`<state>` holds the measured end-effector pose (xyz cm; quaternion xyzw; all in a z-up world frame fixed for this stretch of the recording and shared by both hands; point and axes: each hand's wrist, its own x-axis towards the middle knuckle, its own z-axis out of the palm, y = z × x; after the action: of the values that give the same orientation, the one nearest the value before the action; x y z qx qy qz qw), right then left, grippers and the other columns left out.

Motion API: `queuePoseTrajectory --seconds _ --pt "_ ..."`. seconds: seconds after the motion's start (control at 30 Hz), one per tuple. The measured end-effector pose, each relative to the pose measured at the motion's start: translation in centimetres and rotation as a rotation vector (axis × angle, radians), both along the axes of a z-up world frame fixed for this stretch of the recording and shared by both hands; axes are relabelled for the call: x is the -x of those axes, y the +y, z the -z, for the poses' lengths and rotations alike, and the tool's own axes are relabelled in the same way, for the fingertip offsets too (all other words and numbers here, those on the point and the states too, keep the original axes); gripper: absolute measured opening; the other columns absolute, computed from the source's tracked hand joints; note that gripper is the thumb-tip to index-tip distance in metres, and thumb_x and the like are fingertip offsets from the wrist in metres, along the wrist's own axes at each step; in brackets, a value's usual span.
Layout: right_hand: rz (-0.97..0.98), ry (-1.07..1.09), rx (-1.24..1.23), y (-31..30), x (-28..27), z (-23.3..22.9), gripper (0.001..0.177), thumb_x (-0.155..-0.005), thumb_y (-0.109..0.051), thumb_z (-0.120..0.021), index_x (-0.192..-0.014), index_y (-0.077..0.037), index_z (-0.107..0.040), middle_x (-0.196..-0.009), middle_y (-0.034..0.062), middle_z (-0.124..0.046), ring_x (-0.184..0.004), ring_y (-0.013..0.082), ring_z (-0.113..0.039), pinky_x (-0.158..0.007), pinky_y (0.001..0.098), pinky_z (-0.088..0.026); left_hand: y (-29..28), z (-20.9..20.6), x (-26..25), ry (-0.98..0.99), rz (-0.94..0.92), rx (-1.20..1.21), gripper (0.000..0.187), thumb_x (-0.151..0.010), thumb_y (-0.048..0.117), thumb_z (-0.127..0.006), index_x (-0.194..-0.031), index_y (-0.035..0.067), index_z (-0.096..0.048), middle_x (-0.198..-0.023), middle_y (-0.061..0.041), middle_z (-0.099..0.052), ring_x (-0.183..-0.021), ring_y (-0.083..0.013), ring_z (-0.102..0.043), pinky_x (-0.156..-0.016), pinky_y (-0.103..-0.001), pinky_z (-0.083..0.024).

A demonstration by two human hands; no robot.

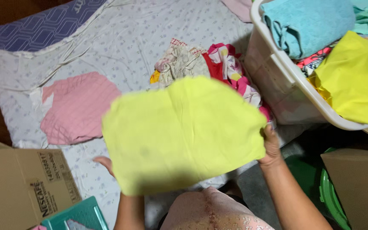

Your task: The person folds various pieces of clothing, including a yellow shirt, a pink blanket, a white towel, and a black garment, on a bed. They place the folded items into a white plastic storage bin.

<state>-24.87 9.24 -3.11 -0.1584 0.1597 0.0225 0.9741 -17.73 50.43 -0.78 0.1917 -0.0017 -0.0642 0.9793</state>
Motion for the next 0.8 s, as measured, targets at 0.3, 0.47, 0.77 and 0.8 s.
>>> queuePoseTrajectory --seconds 0.3,0.47,0.77,0.8 --pt "-0.314 0.189 0.257 1.9 -0.8 1.6 0.056 -0.083 0.001 -0.064 -0.138 0.002 -0.059 -0.124 0.0137 -0.072 -0.110 0.0235 -0.071 -0.097 0.0386 -0.056 -1.0 4.3 -1.3 0.411 0.408 -0.504 0.064 -0.082 0.009 -0.072 -0.142 -0.003 -0.052 -0.127 -0.018 -0.065 -0.111 -0.0326 -0.066 -0.095 -0.048 -0.055" --pt "-0.197 0.091 0.301 -3.6 0.2 -1.7 0.054 -0.087 0.001 -0.064 -0.141 0.007 -0.055 -0.123 0.0201 -0.070 -0.107 0.0275 -0.071 -0.097 0.0418 -0.055 -3.1 4.5 -1.8 0.537 0.400 -0.350 0.054 -0.086 0.014 -0.069 -0.136 -0.002 -0.056 -0.119 -0.019 -0.069 -0.104 -0.0340 -0.070 -0.090 -0.049 -0.058" --pt "-0.410 0.127 1.519 -16.3 0.1 -11.0 0.065 -0.092 -0.008 -0.064 -0.153 -0.013 -0.044 -0.138 0.0113 -0.062 -0.122 0.0187 -0.058 -0.102 0.0323 -0.046 -18.0 -3.5 -3.2 0.252 0.685 -0.538 0.063 -0.082 -0.001 -0.068 -0.143 0.001 -0.051 -0.125 -0.016 -0.068 -0.111 -0.0312 -0.067 -0.094 -0.046 -0.055" --pt "-0.468 0.167 1.739 -18.1 0.1 -12.9 0.067 -0.094 -0.012 -0.064 -0.156 -0.017 -0.039 -0.138 0.0113 -0.062 -0.123 0.0190 -0.056 -0.102 0.0324 -0.045 -20.3 -4.5 -3.4 0.212 0.706 -0.513 0.064 -0.081 0.000 -0.068 -0.143 0.004 -0.050 -0.126 -0.014 -0.068 -0.112 -0.0306 -0.068 -0.095 -0.046 -0.055"
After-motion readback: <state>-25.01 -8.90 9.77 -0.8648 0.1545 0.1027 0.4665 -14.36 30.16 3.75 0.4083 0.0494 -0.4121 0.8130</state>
